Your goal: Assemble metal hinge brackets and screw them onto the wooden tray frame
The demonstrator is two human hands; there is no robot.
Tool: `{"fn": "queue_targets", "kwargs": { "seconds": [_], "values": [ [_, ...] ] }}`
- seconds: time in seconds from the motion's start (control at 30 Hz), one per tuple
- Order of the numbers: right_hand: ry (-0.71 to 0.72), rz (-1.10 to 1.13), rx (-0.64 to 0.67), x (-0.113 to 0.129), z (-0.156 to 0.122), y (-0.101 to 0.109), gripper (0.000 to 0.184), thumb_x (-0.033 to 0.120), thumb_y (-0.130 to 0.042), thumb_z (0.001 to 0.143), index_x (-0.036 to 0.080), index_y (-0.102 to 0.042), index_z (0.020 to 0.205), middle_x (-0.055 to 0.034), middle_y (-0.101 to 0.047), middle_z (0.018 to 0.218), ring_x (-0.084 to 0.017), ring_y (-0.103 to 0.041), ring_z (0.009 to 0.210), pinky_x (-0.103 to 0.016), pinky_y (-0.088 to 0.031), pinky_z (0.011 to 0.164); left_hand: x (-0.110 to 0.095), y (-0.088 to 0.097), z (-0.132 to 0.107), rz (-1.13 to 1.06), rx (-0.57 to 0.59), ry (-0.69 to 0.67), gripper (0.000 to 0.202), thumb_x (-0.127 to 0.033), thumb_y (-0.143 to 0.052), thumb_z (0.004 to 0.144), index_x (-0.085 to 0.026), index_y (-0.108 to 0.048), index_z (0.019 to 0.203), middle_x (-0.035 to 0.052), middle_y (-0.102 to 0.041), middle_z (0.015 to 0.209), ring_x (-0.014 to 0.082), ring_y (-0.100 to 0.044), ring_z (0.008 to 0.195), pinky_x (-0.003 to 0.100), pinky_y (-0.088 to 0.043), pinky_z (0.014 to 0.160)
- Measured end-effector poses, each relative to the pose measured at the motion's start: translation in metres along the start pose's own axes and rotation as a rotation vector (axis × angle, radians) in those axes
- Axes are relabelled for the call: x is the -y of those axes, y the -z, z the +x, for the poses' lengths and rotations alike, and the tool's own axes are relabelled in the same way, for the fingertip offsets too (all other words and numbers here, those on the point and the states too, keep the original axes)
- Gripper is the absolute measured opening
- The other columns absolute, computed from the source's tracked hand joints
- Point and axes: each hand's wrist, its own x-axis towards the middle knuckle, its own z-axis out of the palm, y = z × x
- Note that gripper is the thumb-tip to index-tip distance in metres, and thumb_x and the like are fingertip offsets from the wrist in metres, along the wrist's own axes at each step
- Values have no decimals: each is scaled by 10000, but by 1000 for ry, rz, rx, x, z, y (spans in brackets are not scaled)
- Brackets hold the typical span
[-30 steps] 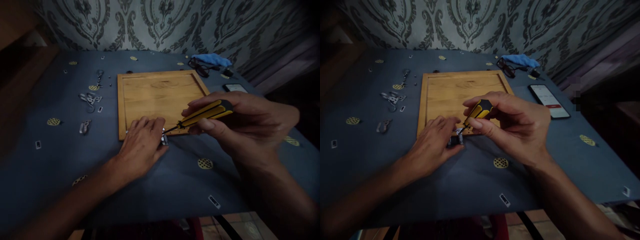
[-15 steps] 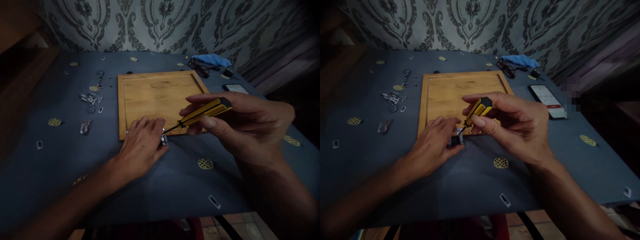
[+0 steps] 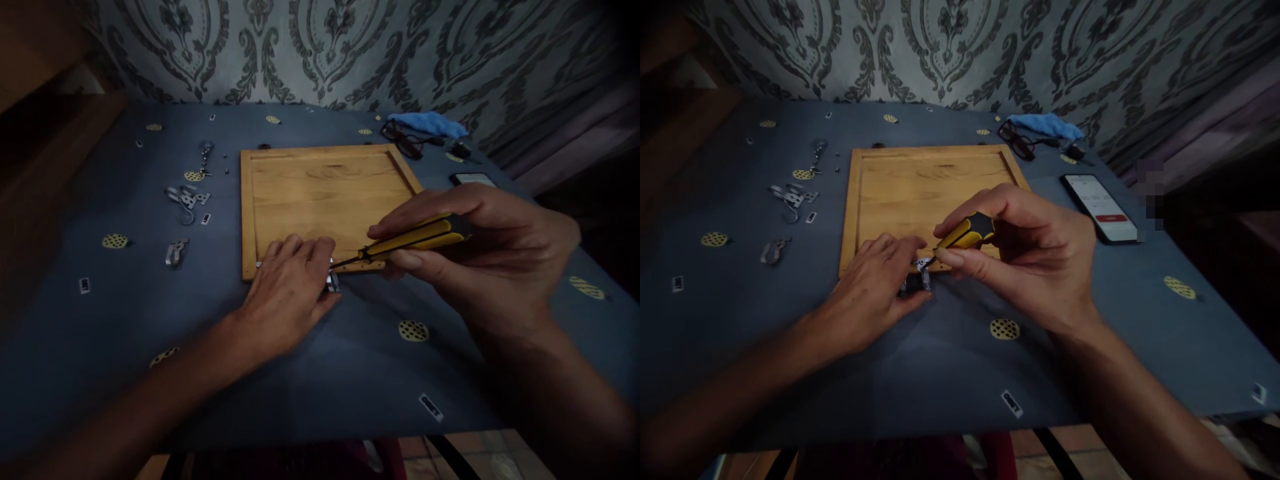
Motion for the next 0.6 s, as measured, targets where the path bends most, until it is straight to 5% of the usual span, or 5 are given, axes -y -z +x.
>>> {"fn": "queue_targets", "kwargs": {
  "seconds": [0.17, 0.33, 0.5, 0.6],
  "values": [
    [-45, 9, -20, -2, 1, 0, 201, 217, -921, 766, 335, -818, 893, 54, -775, 769, -138, -689, 510, -241, -614, 437, 0, -1, -1, 2, -14, 8, 369, -259, -739, 937, -187, -558, 1250, 95, -703, 1170, 315, -593, 1180, 487, -503, 1021],
    [-42, 47, 112, -5, -2, 8, 296, 221, -856, 852, 367, -835, 1108, 23, -823, 956, -131, -720, 574, -238, -609, 462, 1, -2, -1, -5, -29, -5, 352, -257, -737, 931, -204, -555, 1227, 93, -703, 1194, 319, -591, 1188, 495, -502, 1015],
    [19, -53, -4, -4, -1, 0, 131, 233, -901, 805, 315, -822, 869, 12, -774, 819, -148, -647, 541, -284, -523, 435, 2, -2, -1, -5, -23, 4, 363, -254, -736, 929, -200, -552, 1237, 90, -699, 1173, 311, -591, 1170, 489, -505, 1012],
    [81, -88, -97, -5, -2, -7, 199, 296, -944, 756, 297, -745, 762, 19, -686, 684, -175, -633, 580, -314, -513, 488, 2, -3, -1, -7, -29, -8, 368, -264, -728, 940, -191, -550, 1253, 90, -698, 1164, 311, -591, 1169, 485, -500, 1020]
  ]
}}
